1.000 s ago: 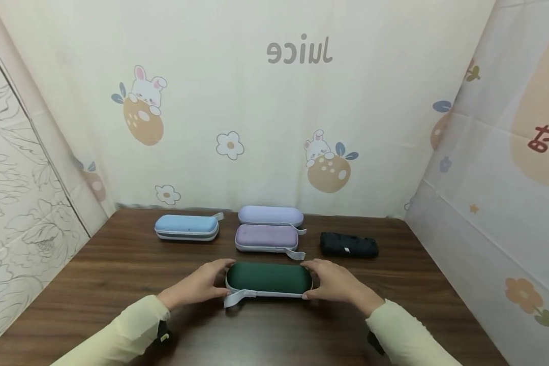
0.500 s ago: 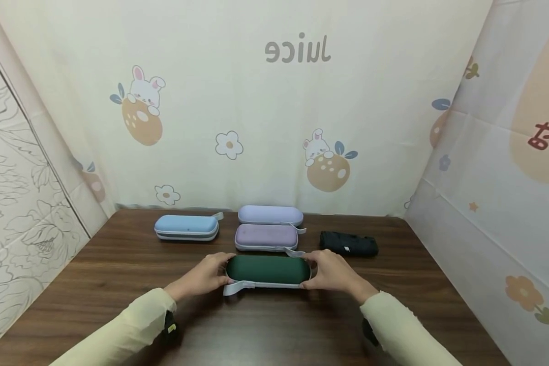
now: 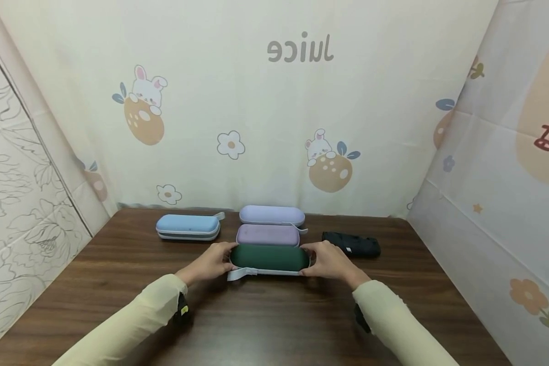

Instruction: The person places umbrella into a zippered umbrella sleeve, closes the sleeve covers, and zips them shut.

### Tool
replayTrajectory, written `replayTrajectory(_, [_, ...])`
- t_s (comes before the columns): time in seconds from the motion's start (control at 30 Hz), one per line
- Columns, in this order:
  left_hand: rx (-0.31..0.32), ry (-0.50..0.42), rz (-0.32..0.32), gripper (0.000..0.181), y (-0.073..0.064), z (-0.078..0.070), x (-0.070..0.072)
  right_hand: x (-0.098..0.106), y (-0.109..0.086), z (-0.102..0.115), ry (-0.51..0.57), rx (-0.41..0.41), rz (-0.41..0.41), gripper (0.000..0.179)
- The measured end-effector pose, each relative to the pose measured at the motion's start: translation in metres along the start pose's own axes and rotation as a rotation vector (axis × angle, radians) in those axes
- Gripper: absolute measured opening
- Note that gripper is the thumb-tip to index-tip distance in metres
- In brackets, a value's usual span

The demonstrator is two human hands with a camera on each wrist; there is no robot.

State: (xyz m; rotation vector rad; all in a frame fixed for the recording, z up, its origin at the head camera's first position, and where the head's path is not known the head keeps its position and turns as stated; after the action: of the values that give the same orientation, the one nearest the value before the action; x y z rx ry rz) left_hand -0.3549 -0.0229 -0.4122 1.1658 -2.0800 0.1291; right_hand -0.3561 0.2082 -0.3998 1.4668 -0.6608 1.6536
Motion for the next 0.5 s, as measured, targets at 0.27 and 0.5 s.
replayTrajectory(0.27, [0.038, -0.009, 0.011, 0.055, 0.0006, 0.0039, -0.0029, -0.0049, -0.0013, -0.0034, 0.02, 0.017, 0.016, 0.068])
replayTrajectory(0.5, [0.066, 0.011, 0.022, 0.058, -0.0036, 0.0057, -0.0043, -0.0079, -0.0042, -0.0029, 0.076, 0.023, 0.037, 0.071])
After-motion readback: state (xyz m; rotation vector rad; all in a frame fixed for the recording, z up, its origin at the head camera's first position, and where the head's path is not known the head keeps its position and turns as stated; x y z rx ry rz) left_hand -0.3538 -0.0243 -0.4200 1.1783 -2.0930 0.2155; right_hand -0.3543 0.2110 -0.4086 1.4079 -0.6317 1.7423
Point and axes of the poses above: each hand's wrist, its own y-axis towards the middle knuckle, its own x-axis out of the back of the hand, z = x × y, the point moved 10 cm from there along y, towards the middle knuckle, and after that the axes turned 14 degrees about -y, right-handed, at the moved point
